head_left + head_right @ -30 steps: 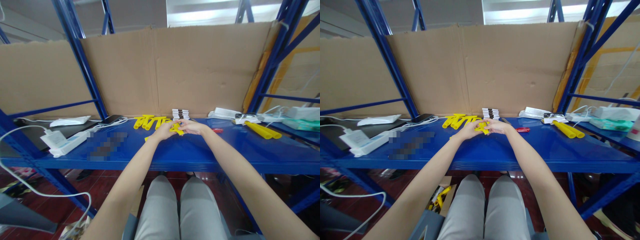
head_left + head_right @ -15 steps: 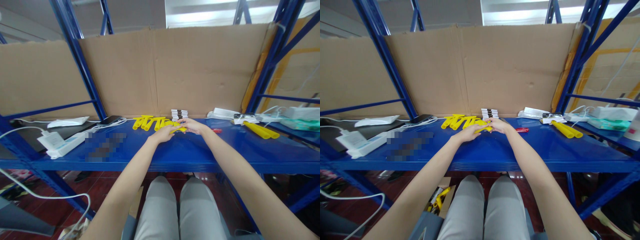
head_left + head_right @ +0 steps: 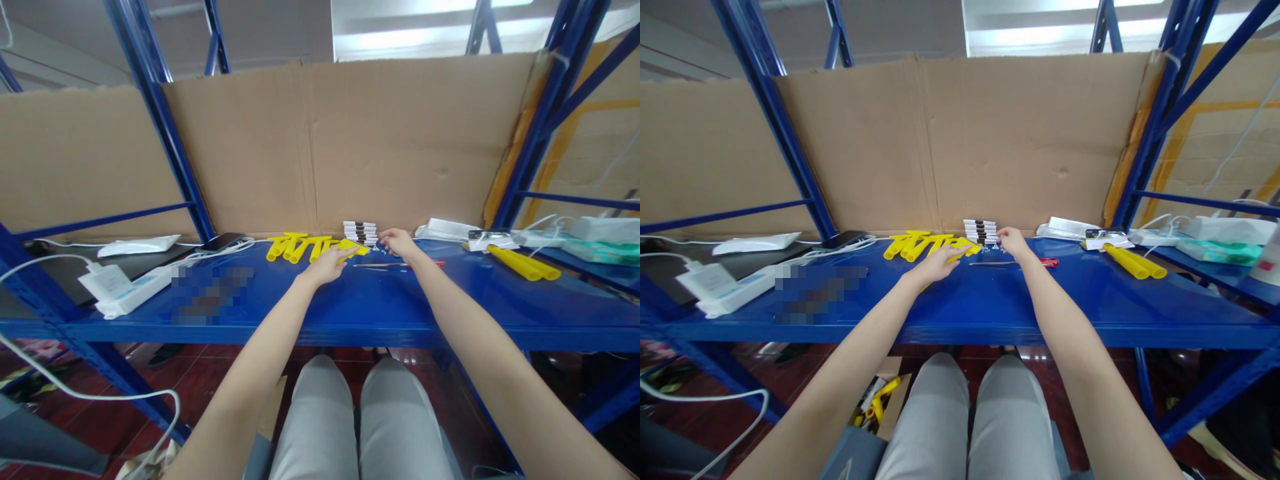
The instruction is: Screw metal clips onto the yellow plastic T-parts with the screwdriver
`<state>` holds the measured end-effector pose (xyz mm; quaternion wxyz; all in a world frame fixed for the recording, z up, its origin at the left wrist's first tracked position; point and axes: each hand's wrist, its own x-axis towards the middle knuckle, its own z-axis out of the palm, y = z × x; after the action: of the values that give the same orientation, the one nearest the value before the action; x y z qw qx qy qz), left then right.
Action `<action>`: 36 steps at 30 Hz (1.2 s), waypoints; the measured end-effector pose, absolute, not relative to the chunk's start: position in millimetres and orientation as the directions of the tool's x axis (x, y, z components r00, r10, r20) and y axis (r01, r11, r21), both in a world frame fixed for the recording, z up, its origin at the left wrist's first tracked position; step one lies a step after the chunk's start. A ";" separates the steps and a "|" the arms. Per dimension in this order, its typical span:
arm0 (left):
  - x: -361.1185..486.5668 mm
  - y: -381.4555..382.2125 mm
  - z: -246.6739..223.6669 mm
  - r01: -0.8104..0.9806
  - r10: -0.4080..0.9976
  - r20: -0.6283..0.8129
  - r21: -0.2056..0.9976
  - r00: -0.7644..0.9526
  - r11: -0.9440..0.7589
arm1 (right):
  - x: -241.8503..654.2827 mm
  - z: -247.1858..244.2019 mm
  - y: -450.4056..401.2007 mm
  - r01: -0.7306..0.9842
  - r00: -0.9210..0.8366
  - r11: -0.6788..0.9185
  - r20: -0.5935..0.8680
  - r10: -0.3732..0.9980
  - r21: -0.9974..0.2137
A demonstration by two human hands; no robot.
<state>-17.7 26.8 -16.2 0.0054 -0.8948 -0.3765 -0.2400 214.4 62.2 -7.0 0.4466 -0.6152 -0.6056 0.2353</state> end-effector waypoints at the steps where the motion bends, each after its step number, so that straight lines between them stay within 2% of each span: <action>1: -18.5 26.8 -15.2 0.687 0.683 0.438 0.181 0.585 -0.704 | 220.7 -8.0 63.9 0.651 0.158 0.135 0.307 0.938 -0.747; 3: -19.7 26.1 -12.9 0.707 0.704 0.445 0.194 0.554 -0.680 | 231.0 -10.6 65.4 0.823 0.130 0.100 0.357 0.925 -0.559; 5: -20.3 25.2 -11.2 0.723 0.716 0.455 0.200 0.529 -0.661 | 237.0 -13.8 65.0 0.907 0.109 0.040 0.326 0.939 -0.419; 10: -20.1 24.7 -10.6 0.722 0.720 0.477 0.224 0.504 -0.654 | 236.4 -20.5 63.8 0.963 0.028 0.043 0.255 0.966 -0.267; 20: -19.4 24.4 -10.6 0.734 0.745 0.437 0.240 0.503 -0.636 | 223.0 -18.2 59.3 0.987 0.002 0.026 0.177 0.984 -0.156; 28: -19.2 26.0 -11.2 0.721 0.739 0.444 0.251 0.507 -0.646 | 225.1 -16.2 58.4 0.984 0.024 0.016 0.216 0.976 -0.180; 36: -20.8 31.3 -16.2 0.661 0.726 0.454 0.327 0.517 -0.676 | 222.9 -15.2 58.1 0.994 0.046 -0.023 0.208 0.977 -0.111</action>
<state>-20.8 31.3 -16.2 -0.0567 -0.8692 -0.3988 -0.2869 222.9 58.1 -15.2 0.1130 -0.7143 -0.6897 -0.0364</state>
